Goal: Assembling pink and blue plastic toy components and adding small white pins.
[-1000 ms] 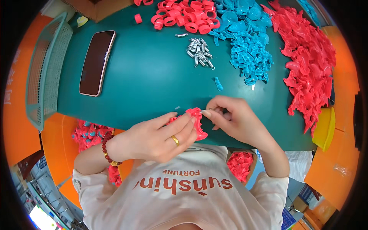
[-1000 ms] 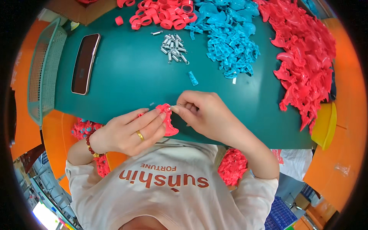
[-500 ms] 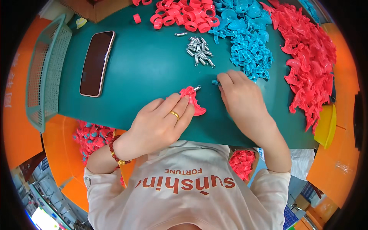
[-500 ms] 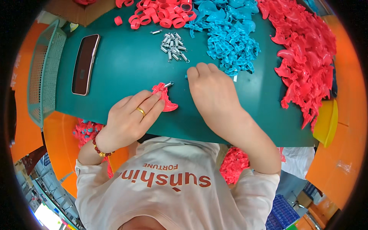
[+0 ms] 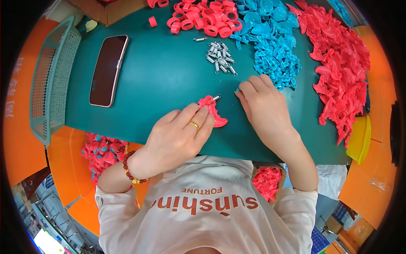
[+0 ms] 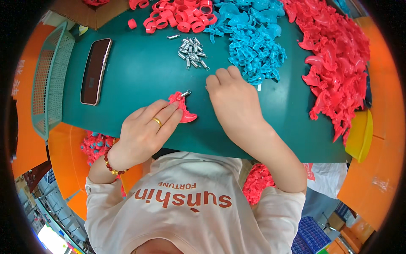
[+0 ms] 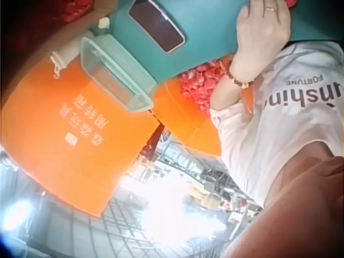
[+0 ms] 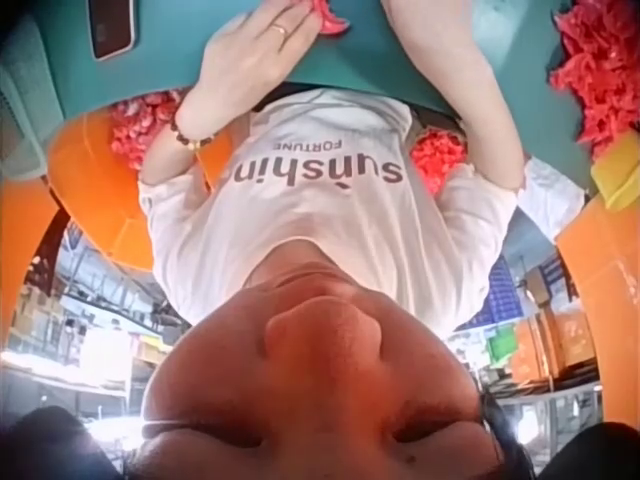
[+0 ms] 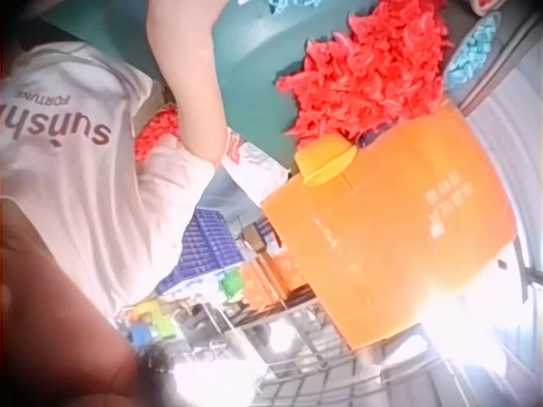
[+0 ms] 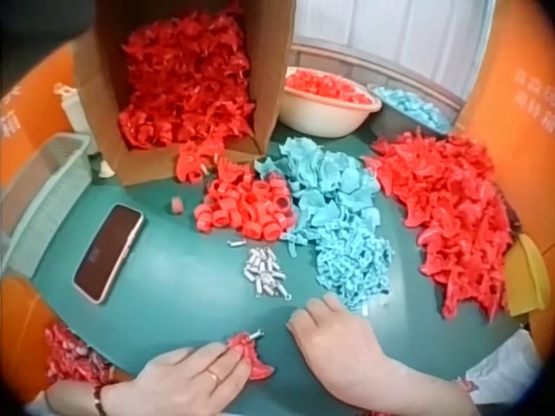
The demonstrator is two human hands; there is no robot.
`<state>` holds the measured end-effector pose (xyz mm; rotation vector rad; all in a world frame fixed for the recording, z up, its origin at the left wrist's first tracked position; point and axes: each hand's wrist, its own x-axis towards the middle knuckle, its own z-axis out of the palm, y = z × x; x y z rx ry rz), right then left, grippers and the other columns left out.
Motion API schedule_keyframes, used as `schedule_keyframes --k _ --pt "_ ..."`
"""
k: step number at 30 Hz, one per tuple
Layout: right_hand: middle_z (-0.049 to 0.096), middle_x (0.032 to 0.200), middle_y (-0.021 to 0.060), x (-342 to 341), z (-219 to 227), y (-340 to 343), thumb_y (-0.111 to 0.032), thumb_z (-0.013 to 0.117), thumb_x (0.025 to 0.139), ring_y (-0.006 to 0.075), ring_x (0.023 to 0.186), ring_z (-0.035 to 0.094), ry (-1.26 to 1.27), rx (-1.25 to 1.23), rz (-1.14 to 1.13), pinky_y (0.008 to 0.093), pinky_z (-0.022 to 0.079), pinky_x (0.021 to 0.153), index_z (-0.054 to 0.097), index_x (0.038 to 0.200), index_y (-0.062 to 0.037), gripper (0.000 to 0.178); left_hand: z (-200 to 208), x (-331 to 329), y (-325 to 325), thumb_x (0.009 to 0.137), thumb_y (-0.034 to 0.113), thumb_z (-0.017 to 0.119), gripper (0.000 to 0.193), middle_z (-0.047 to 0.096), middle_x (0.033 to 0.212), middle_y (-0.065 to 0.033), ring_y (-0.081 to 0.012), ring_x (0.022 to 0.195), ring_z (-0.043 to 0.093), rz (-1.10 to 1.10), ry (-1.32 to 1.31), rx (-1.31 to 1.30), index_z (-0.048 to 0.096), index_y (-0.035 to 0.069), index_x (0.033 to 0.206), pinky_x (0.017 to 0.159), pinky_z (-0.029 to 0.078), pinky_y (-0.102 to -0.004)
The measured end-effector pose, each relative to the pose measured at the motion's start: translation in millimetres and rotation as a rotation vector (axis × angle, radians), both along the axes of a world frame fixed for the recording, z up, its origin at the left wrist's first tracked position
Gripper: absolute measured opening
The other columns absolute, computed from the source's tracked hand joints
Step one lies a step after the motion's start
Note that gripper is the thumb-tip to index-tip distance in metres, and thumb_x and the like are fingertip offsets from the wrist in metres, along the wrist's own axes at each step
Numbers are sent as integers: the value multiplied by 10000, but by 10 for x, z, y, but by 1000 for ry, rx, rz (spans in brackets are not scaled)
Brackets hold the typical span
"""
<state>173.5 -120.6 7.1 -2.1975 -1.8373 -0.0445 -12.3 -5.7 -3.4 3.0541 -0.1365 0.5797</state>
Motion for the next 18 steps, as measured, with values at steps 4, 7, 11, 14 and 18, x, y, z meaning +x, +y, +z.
schedule_keyframes --k 4,7,11,14,18 --pt "554 861 102 69 40 -196 -25 643 766 285 823 531 96 59 40 373 459 684 561 890 -3 150 -9 -16 30 702 122 624 319 616 982 -126 -248 941 582 -10 -24 -34 616 -18 988 695 486 -288" --pt "565 873 115 116 89 -246 2 650 752 291 846 544 135 9 44 371 465 707 569 907 2 175 -12 -2 14 708 208 676 350 614 974 -116 -254 934 582 -12 -43 -97 619 -13 973 731 493 -320" --pt "564 847 116 187 48 -218 11 663 725 269 820 556 294 24 60 349 471 712 576 886 6 183 98 45 21 677 360 749 461 620 979 -95 -264 926 579 33 -66 -205 631 5 947 797 491 -372" --pt "563 841 94 66 123 -249 19 668 728 213 812 555 698 128 26 324 467 718 583 890 6 183 145 31 24 656 359 768 455 626 996 -77 -262 916 582 39 -172 -239 642 26 939 792 486 -367" --pt "552 895 42 -129 138 -232 57 669 736 95 805 526 1388 323 124 250 436 690 624 927 -27 213 236 56 -102 674 271 787 381 647 975 -68 -248 876 594 149 -209 -471 650 41 944 756 486 -343"
